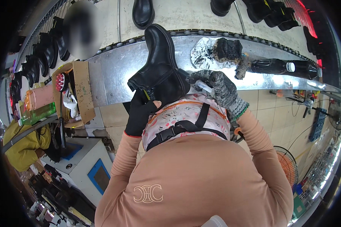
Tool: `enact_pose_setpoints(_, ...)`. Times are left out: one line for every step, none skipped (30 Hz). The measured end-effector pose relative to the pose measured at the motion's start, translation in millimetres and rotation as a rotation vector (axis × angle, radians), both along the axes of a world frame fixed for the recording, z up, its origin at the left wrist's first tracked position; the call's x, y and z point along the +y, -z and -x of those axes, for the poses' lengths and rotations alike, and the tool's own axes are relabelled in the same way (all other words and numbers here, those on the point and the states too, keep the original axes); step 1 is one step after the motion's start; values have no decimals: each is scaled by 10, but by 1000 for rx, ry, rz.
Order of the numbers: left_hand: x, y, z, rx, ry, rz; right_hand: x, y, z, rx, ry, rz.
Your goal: The person takes boots one at a time from a conveyor belt, applies a liquid coating along their soles and seams using a handheld applicator, and places them back onto the conveyor belt.
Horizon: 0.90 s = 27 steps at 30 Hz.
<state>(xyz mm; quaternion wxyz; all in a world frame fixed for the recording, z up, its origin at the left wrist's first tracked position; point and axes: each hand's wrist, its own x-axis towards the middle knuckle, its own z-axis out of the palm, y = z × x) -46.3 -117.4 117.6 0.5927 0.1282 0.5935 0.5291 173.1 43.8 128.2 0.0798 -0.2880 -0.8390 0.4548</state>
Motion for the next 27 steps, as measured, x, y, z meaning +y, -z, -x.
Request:
enact_pose_setpoints(0,-17,-8,7,-3,-2,-6,-1,-21,1,-3,0)
enact_pose_setpoints(3,-31,-15,8,-5,-2,-15,1,-51,-41,4,-46)
enact_pose_setpoints(6,-44,-21,9,-7,-38,-26,-4,-83,-84,10,-92)
enact_pose_setpoints(23,-47,-27,6,-5,-72,-39,-21,-123,-107,15,-163)
enact_pose_setpoints(40,-65,-32,4,-5,-71,-39,-6,-152,-109,16,-161)
enact_pose_setpoints(58,-91,-36,2,1,-62,-42,21,-179,-104,14,-74)
enact_pose_setpoints(66,-101,-39,1,5,-53,-45,-6,-158,-98,9,12)
enact_pose_setpoints(67,-95,-43,0,4,-52,-52,-138,-143,-76,19,78)
enact_pose_setpoints(67,-87,-48,-17,3,-20,-63,-208,-151,-77,18,78)
enact_pose_setpoints(70,-81,-48,-33,2,11,-71,-259,-162,-73,13,94)
enact_pose_setpoints(73,-70,-48,-32,1,10,-84,-295,-180,-69,9,109)
enact_pose_setpoints(78,-56,-49,-28,20,13,-103,-323,-210,-86,-1,89)
enact_pose_setpoints(79,-44,-52,-24,38,16,-128,-373,-222,-85,-3,88)
enact_pose_setpoints(82,-37,-56,-23,36,15,-150,-436,-229,-76,10,113)
enact_pose_setpoints(86,-32,-60,-35,16,31,-155,-465,-236,-67,23,138)
enact_pose_setpoints(97,-29,-68,-50,-2,44,-144,-424,-308,-44,-97,-59)
enact_pose_setpoints(116,-38,-86,-52,-3,42,-153,-438,-346,-45,-98,-61)
enact_pose_setpoints(141,-62,-108,-76,-50,14,-188,-465,-379,11,-29,32)
enact_pose_setpoints(168,-87,-118,-99,-95,-14,-216,-489,-412,68,42,125)
enact_pose_setpoints(190,-115,-112,-100,-94,-17,-243,-457,-443,122,59,48)
enact_pose_setpoints(212,-144,-101,-184,-116,-38,-270,-450,-455,121,59,45)
enact_pose_setpoints(227,-157,-90,-265,-140,-59,-295,-445,-458,188,95,133)
enact_pose_setpoints(233,-132,-73,-264,-142,-62,-318,-450,-456,255,131,222)
enact_pose_setpoints(233,-86,-53,-296,-139,-81,-335,-478,-446,181,144,181)
enact_pose_setpoints(237,-62,-40,-329,-135,-100,-353,-504,-434,181,142,178)
enact_pose_setpoints(244,-76,-37,-328,-135,-103,-370,-527,-422,208,151,143)
enact_pose_setpoints(253,-103,-37,-341,-154,-94,-381,-543,-409,236,159,107)
